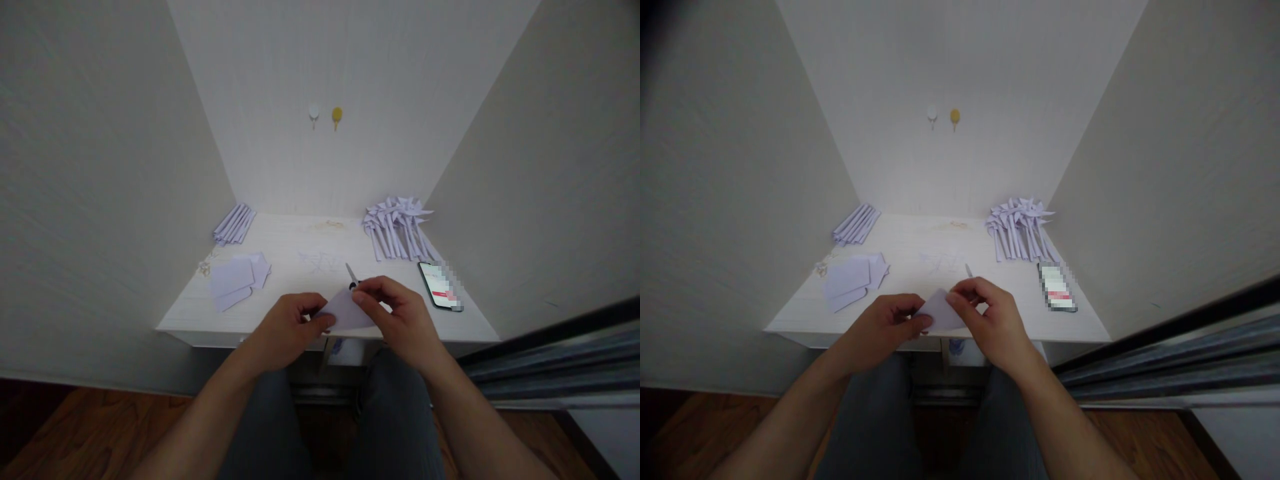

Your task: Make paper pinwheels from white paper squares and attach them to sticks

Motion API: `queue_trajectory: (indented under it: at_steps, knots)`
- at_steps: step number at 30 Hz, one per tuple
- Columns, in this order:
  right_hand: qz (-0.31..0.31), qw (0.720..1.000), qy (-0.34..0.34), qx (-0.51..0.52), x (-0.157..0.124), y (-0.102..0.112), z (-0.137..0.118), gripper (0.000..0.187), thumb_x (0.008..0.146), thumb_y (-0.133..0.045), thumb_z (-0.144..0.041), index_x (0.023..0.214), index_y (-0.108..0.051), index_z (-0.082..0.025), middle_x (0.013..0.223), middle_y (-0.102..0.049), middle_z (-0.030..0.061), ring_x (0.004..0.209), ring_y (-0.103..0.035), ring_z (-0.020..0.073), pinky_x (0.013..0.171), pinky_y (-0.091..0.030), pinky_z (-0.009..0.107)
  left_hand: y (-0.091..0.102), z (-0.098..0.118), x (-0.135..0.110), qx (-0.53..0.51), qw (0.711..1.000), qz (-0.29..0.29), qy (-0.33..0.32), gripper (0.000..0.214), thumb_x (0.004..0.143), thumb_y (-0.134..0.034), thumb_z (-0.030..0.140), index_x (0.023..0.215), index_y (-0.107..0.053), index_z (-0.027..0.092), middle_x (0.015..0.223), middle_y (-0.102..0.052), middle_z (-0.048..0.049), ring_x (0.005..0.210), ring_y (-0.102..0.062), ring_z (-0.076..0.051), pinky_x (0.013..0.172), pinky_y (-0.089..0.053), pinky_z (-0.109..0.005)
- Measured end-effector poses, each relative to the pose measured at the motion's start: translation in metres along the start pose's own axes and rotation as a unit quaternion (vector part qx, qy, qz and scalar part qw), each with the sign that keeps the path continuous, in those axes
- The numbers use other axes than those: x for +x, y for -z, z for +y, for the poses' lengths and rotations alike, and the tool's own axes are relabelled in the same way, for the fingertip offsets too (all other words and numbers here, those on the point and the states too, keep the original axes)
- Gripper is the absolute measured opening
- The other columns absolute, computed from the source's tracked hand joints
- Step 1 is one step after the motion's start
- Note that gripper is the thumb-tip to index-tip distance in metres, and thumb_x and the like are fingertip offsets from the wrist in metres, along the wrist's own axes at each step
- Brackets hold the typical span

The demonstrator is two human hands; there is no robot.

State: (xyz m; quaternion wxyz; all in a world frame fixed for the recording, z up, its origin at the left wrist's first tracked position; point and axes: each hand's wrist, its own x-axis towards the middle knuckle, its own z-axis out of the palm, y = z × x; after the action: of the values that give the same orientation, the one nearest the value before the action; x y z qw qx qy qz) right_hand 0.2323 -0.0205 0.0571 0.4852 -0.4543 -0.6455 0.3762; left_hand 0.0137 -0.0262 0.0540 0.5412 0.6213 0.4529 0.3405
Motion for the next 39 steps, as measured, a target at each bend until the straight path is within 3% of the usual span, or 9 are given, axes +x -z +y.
queue_trajectory:
  at_steps: [3,5,8,11,24,31,34,39]
  knots:
    - [0.040,0.983,-0.058,0.169,0.002,-0.003,0.016,0.047,0.077,-0.086,-0.045,0.116,-0.070,-0.024,0.103,-0.077,0.0058,0.084,-0.070,0.0197,0.072,-0.056,0.032,-0.004,-0.003,0.009,-0.048,0.996,0.075,-0.022,0.022,0.083,-0.075,0.037,0.078,-0.072,0.016,0.065,-0.065,0.0006,0.059,-0.055,-0.014,0.059,-0.045,-0.026]
    - [0.037,0.967,-0.113,0.224,-0.002,-0.012,0.025,0.045,0.073,-0.089,-0.048,0.106,-0.072,-0.023,0.088,-0.076,0.0035,0.075,-0.069,0.0190,0.065,-0.054,0.030,-0.009,-0.006,0.015,-0.085,0.991,0.098,-0.038,0.024,0.081,-0.077,0.039,0.079,-0.071,0.016,0.065,-0.066,0.0003,0.058,-0.056,-0.013,0.059,-0.046,-0.026]
    - [0.028,0.965,-0.134,0.225,-0.009,-0.028,0.032,0.029,0.075,-0.088,-0.044,0.081,-0.074,-0.019,0.069,-0.071,0.0015,0.062,-0.062,0.0159,0.059,-0.050,0.029,-0.020,-0.011,0.021,-0.101,0.988,0.103,-0.050,0.026,0.081,-0.075,0.041,0.078,-0.071,0.017,0.065,-0.065,0.0004,0.058,-0.056,-0.013,0.058,-0.046,-0.026]
    - [0.052,0.963,-0.128,0.231,-0.012,-0.037,0.034,0.025,0.077,-0.085,-0.040,0.070,-0.072,-0.020,0.060,-0.066,-0.0011,0.059,-0.058,0.0140,0.061,-0.047,0.028,-0.027,-0.014,0.022,-0.107,0.987,0.107,-0.048,0.024,0.082,-0.075,0.040,0.078,-0.071,0.017,0.064,-0.066,0.0003,0.058,-0.056,-0.013,0.057,-0.045,-0.026]
    - [0.130,0.947,-0.118,0.270,-0.001,-0.010,0.034,0.030,0.077,-0.086,-0.044,0.067,-0.070,-0.020,0.063,-0.066,-0.0015,0.057,-0.056,0.0124,0.057,-0.047,0.026,-0.025,-0.018,0.019,-0.126,0.986,0.111,-0.016,0.023,0.076,-0.078,0.037,0.070,-0.070,0.017,0.060,-0.065,0.0007,0.055,-0.055,-0.012,0.055,-0.045,-0.025]
    - [0.177,0.951,-0.079,0.241,0.001,-0.008,0.034,0.025,0.078,-0.087,-0.043,0.074,-0.075,-0.021,0.062,-0.067,-0.0029,0.058,-0.056,0.0117,0.059,-0.048,0.026,-0.025,-0.023,0.017,-0.148,0.986,0.079,-0.005,0.029,0.076,-0.080,0.044,0.080,-0.074,0.016,0.062,-0.066,0.0004,0.053,-0.055,-0.012,0.052,-0.045,-0.025]
    - [0.180,0.956,-0.074,0.219,0.003,-0.008,0.035,0.024,0.079,-0.086,-0.042,0.075,-0.076,-0.021,0.062,-0.067,-0.0026,0.059,-0.058,0.0122,0.061,-0.049,0.026,-0.024,-0.027,0.017,-0.144,0.988,0.061,-0.001,0.025,0.074,-0.082,0.039,0.074,-0.074,0.015,0.061,-0.066,-0.0003,0.052,-0.054,-0.011,0.051,-0.044,-0.024]
    - [0.140,0.969,-0.096,0.182,0.006,0.000,0.038,0.030,0.077,-0.086,-0.047,0.070,-0.075,-0.020,0.065,-0.071,0.0001,0.058,-0.059,0.0140,0.059,-0.050,0.029,-0.015,-0.038,0.019,-0.140,0.985,0.097,-0.013,0.014,0.073,-0.083,0.029,0.075,-0.077,0.016,0.064,-0.066,0.0008,0.056,-0.055,-0.011,0.053,-0.046,-0.022]
